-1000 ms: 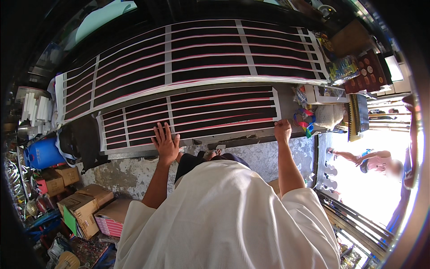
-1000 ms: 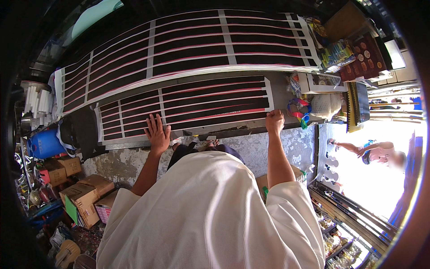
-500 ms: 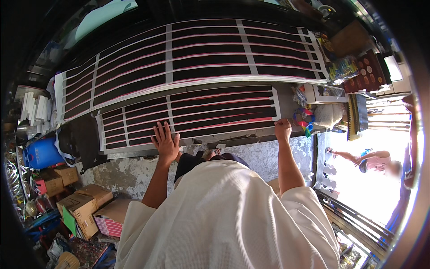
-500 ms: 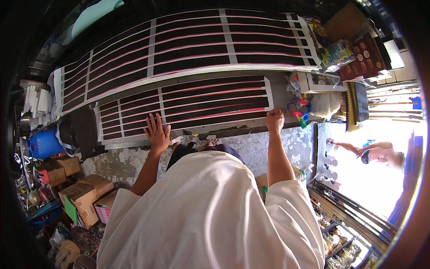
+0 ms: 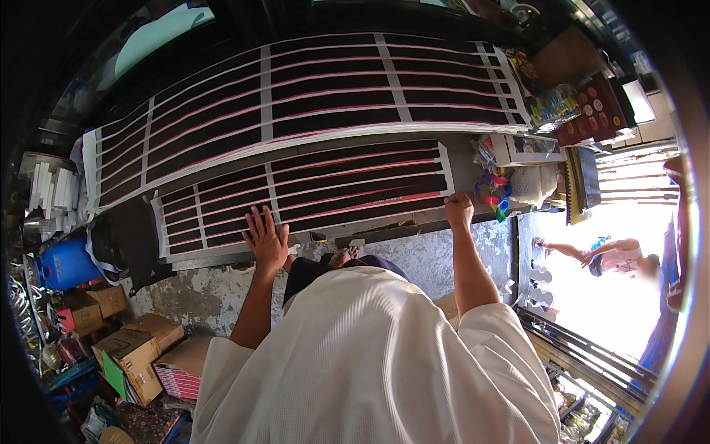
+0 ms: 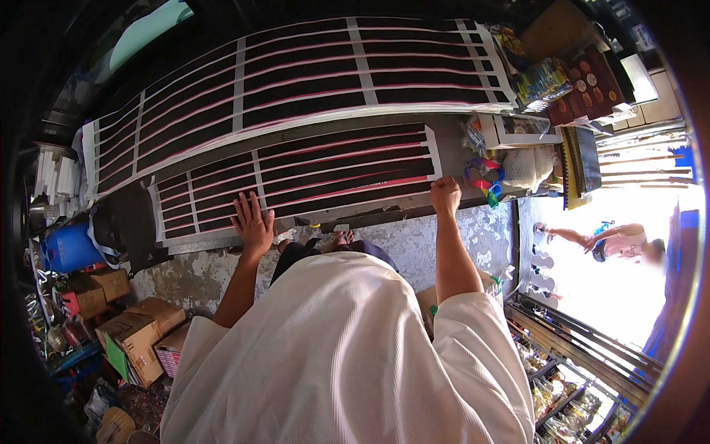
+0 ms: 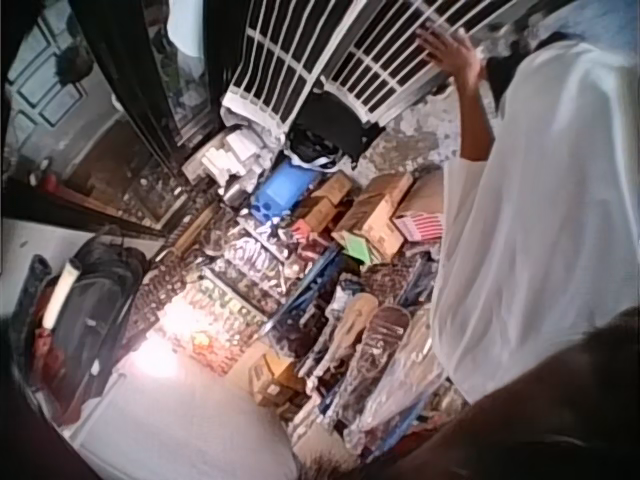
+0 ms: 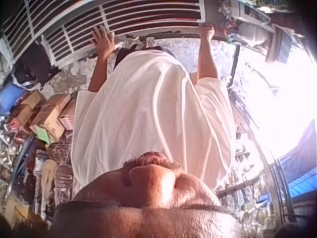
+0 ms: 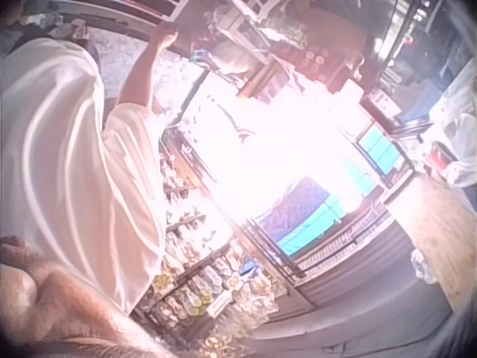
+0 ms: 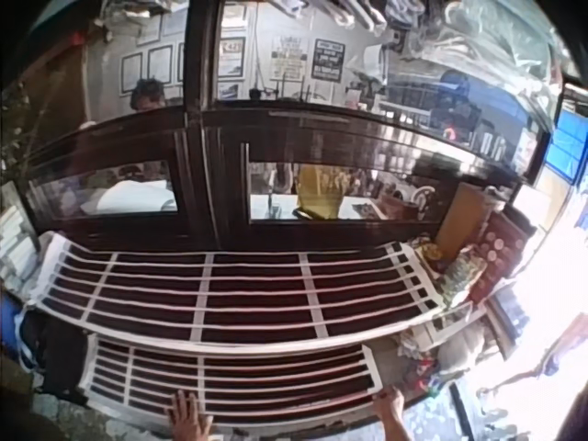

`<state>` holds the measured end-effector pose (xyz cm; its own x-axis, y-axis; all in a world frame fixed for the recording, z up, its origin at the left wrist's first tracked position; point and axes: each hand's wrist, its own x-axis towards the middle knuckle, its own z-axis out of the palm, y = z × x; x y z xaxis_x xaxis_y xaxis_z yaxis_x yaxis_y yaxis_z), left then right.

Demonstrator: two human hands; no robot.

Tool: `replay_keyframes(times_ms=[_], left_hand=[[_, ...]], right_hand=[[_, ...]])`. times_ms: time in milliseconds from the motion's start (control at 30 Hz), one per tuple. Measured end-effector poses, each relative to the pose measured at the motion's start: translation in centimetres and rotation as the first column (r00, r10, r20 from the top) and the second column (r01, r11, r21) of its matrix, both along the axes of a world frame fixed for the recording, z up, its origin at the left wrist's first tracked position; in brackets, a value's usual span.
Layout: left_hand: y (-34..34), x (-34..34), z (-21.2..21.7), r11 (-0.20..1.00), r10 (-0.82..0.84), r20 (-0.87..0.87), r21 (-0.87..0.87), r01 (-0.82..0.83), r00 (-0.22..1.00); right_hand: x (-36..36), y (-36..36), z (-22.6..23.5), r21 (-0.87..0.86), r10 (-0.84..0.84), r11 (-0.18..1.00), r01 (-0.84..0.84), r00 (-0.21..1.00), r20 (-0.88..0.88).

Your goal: The person assembles a solar panel by attaching white strips to a black grid-like frame. They use both hands to position and press the strips into place, occasionally adjusting their position to reach different sections of the panel.

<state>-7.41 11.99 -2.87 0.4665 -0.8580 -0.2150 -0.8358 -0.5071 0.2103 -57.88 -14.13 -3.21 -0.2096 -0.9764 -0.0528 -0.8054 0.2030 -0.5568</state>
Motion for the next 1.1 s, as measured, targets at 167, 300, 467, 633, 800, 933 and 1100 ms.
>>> replay_keyframes(times_ms=[167, 300, 467, 633, 800, 933, 1100], left_hand=[[-0.1, 0.1, 0.0, 1.0, -0.008, 0.001, -0.026, 0.008, 1.0], [-0.1, 0.0, 0.1, 1.0, 0.004, 0.003, 0.011, -0.004, 1.0], [-0.3, -0.5, 1.4, 0.968, -0.014, 0.106, -0.247, 0.04, 0.994], [-0.5, 0.0, 3.3, 0.857, -0.068, 0.117, -0.501, 0.118, 0.991], [-0.6, 0.4, 4.0, 0.894, -0.084, 0.049, -0.437, 0.097, 0.995], [-0.7, 0.6, 3.8, 0.916, -0.104, 0.084, -0.381, 0.128, 0.991], [-0.5, 0.5, 3.4, 0.927, -0.101, 0.109, -0.349, 0.134, 0.989]], right_hand=[[0.3, 0.0, 0.7, 0.04, -0.029, 0.999, 0.031, 0.998, -0.048], [0.0, -0.3, 0.1, 0.05, -0.018, 0.999, 0.019, 1.0, -0.02], [0.4, -1.8, -0.1, -0.009, 0.002, 1.0, -0.003, 0.994, -0.11], [2.3, -2.4, 0.8, 0.025, -0.06, 0.998, 0.064, 0.991, -0.124], [3.3, -2.9, 1.2, 0.078, -0.088, 0.992, 0.1, 0.986, -0.138], [3.1, -3.2, 1.3, 0.083, -0.09, 0.992, 0.098, 0.991, -0.095], [2.2, -2.5, 1.4, 0.113, -0.093, 0.988, 0.101, 0.993, -0.08]])
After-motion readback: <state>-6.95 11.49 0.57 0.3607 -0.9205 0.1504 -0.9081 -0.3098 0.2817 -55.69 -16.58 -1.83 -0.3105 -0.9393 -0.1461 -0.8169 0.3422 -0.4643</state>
